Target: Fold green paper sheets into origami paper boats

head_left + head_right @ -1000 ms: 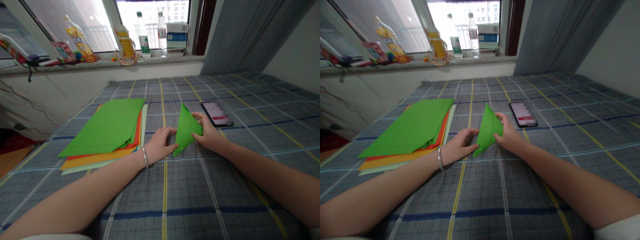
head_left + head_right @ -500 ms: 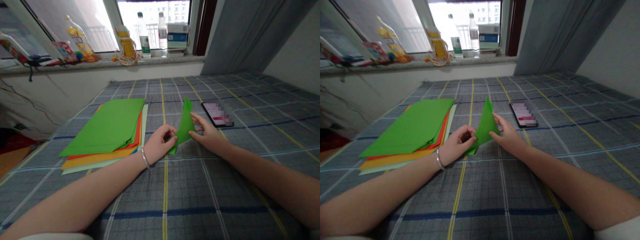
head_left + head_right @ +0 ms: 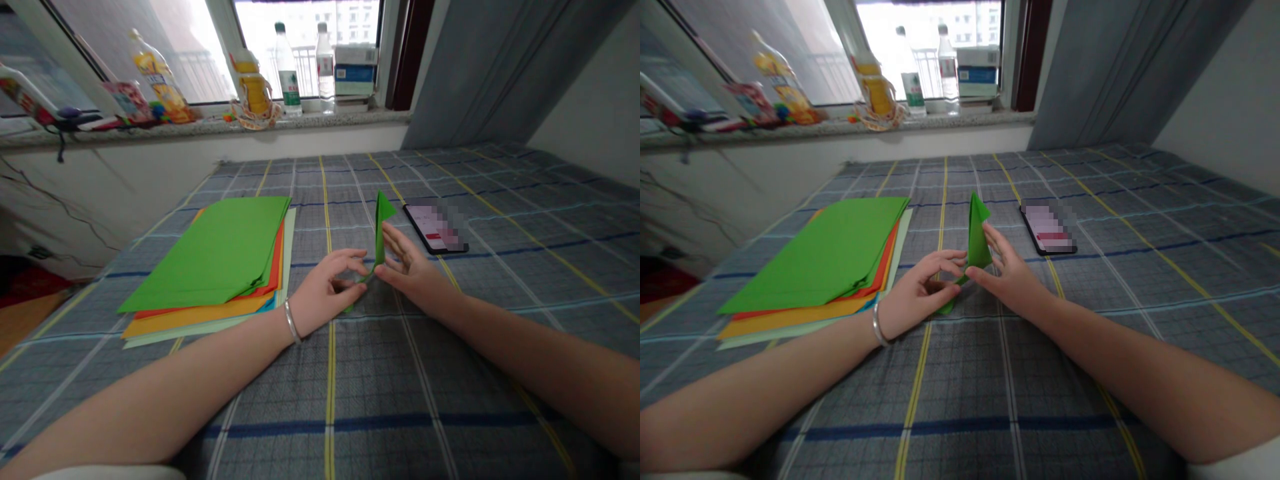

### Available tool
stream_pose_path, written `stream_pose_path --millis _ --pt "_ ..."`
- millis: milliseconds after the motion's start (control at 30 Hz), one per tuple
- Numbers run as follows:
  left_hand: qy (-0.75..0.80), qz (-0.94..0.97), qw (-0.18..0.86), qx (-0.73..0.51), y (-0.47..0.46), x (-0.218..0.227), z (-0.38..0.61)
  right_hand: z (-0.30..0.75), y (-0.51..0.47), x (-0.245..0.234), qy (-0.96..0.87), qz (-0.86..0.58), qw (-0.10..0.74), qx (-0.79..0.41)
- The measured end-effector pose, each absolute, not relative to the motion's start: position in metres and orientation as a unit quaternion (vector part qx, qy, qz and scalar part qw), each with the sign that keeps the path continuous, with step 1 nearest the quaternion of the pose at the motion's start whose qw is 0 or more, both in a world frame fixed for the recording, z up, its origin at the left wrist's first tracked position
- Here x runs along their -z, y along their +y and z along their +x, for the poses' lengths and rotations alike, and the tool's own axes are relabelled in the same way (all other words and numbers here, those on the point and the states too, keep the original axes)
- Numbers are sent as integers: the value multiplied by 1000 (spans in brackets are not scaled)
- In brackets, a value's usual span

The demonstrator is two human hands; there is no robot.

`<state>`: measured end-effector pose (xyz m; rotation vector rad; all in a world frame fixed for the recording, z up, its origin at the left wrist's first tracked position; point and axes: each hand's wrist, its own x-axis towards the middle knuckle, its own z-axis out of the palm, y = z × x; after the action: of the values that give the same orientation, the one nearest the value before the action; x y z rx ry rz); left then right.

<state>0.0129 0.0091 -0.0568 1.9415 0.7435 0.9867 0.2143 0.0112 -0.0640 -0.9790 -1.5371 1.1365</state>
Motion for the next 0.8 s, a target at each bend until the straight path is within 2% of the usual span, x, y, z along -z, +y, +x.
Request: stream_pose_path --millis 400,667,800 --pt "303 783 418 -347 10 59 13 213 10 59 -622 -372 473 -501" --pt "319 702 509 -382 15 62 14 213 11 58 -620 -367 473 -508" --pt "326 685 523 -389 15 61 15 212 10 57 -613 -366 476 -514"
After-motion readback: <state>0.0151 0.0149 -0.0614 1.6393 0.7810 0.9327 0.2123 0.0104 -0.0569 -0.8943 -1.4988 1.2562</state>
